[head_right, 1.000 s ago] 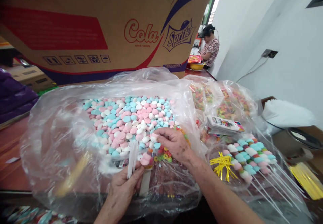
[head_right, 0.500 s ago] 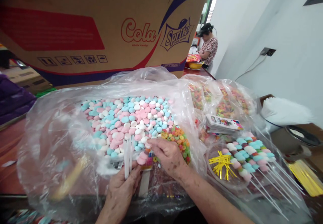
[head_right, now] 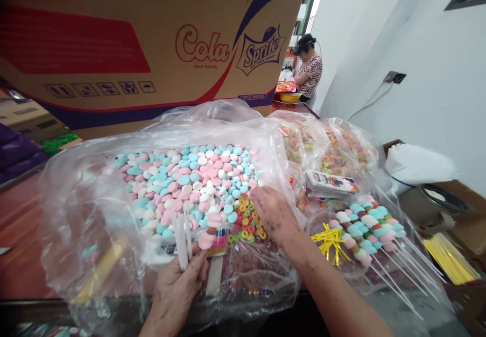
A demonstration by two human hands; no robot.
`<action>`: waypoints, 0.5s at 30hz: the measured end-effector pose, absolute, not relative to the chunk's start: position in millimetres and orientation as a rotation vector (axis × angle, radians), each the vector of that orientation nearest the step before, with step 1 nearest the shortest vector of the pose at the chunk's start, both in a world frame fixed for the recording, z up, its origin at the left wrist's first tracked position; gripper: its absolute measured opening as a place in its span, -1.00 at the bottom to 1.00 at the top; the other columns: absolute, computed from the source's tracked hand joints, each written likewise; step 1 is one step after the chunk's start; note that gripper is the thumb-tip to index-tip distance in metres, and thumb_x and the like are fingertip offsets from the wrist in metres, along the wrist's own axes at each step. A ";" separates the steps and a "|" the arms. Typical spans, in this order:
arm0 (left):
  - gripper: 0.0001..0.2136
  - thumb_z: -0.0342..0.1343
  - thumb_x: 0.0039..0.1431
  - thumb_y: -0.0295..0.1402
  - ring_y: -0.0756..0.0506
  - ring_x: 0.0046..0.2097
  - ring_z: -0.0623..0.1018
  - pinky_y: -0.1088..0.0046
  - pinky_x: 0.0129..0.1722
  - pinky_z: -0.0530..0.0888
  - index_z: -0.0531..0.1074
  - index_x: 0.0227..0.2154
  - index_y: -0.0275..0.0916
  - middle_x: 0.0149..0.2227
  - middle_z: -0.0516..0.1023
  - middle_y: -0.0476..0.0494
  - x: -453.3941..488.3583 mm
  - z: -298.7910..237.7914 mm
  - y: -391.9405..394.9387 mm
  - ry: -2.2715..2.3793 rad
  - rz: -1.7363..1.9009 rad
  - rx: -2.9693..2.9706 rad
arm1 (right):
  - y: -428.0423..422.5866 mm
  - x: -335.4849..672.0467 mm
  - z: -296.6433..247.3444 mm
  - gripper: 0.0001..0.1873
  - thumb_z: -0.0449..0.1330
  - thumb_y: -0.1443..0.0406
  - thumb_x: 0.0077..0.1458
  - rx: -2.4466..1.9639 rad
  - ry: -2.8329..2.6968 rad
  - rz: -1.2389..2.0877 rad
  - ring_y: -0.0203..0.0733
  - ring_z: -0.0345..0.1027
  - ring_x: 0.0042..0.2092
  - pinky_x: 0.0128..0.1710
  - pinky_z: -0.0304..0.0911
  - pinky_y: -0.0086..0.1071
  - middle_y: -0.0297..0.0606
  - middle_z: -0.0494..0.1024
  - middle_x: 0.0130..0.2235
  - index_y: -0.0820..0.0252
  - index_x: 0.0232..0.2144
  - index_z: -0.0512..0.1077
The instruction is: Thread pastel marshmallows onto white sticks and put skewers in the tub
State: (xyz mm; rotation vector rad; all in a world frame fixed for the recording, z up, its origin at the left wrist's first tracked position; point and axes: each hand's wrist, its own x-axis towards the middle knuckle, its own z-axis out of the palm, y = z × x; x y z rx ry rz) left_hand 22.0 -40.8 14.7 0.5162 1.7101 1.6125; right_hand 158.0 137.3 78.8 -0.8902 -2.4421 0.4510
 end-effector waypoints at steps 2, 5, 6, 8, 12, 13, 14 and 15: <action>-0.48 0.24 -0.01 0.04 0.03 -0.64 0.20 0.53 -0.65 0.14 0.57 -0.21 -0.38 -0.71 0.26 0.11 22.6 13.2 -40.7 1.745 1.608 0.509 | 143.3 160.6 77.2 -0.76 0.04 0.39 0.26 -0.994 -2.626 0.248 -0.10 0.43 -0.23 -0.20 0.29 -0.30 -0.15 0.57 -0.29 0.22 -0.31 0.51; -0.49 0.25 -0.01 0.04 0.03 -0.64 0.20 0.54 -0.65 0.13 0.58 -0.21 -0.37 -0.72 0.28 0.11 22.6 12.2 -40.9 1.741 1.622 0.515 | 140.1 158.5 70.5 -0.80 0.06 0.43 0.22 -1.042 -2.748 0.024 -0.08 0.38 -0.19 -0.20 0.23 -0.31 -0.12 0.55 -0.23 0.20 -0.28 0.50; -0.49 0.25 -0.01 0.03 0.03 -0.64 0.21 0.54 -0.65 0.13 0.58 -0.21 -0.37 -0.72 0.28 0.10 22.3 11.9 -41.2 1.735 1.620 0.517 | 138.4 157.7 68.8 -0.80 0.07 0.44 0.21 -1.035 -2.764 -0.006 -0.07 0.37 -0.18 -0.20 0.22 -0.31 -0.11 0.55 -0.21 0.20 -0.26 0.49; -0.50 0.24 0.01 0.02 0.03 -0.64 0.21 0.54 -0.65 0.14 0.58 -0.21 -0.37 -0.72 0.29 0.10 21.8 11.5 -41.7 1.732 1.610 0.521 | 137.4 157.3 67.8 -0.80 0.07 0.46 0.19 -1.021 -2.777 0.006 -0.08 0.35 -0.17 -0.19 0.21 -0.32 -0.12 0.55 -0.20 0.20 -0.24 0.48; -0.49 0.22 0.03 0.03 0.03 -0.63 0.22 0.53 -0.63 0.15 0.59 -0.18 -0.38 -0.71 0.28 0.09 21.2 13.9 -42.5 1.743 1.583 0.541 | 145.3 156.1 76.3 -0.80 0.02 0.44 0.21 -0.969 -2.702 0.282 -0.15 0.36 -0.21 -0.22 0.21 -0.37 -0.17 0.54 -0.25 0.19 -0.25 0.43; -0.48 0.22 0.03 0.03 0.03 -0.62 0.21 0.54 -0.63 0.15 0.59 -0.17 -0.38 -0.70 0.27 0.09 21.2 15.5 -42.5 1.741 1.574 0.551 | 147.5 154.3 79.0 -0.80 0.01 0.43 0.21 -0.932 -2.670 0.366 -0.17 0.36 -0.22 -0.22 0.21 -0.38 -0.19 0.54 -0.25 0.19 -0.26 0.43; -0.47 0.22 0.03 0.03 0.03 -0.62 0.20 0.54 -0.63 0.14 0.59 -0.15 -0.38 -0.70 0.26 0.09 21.4 17.4 -42.4 1.740 1.563 0.560 | 149.0 151.8 81.0 -0.80 0.00 0.42 0.22 -0.886 -2.650 0.438 -0.18 0.37 -0.22 -0.21 0.22 -0.38 -0.20 0.54 -0.24 0.18 -0.25 0.42; -0.47 0.21 0.03 0.03 0.03 -0.62 0.19 0.54 -0.63 0.14 0.59 -0.14 -0.38 -0.70 0.26 0.09 21.6 19.4 -42.3 1.738 1.555 0.563 | 149.8 148.8 81.7 -0.80 0.01 0.42 0.21 -0.836 -2.650 0.495 -0.19 0.37 -0.21 -0.19 0.23 -0.38 -0.21 0.54 -0.23 0.18 -0.25 0.43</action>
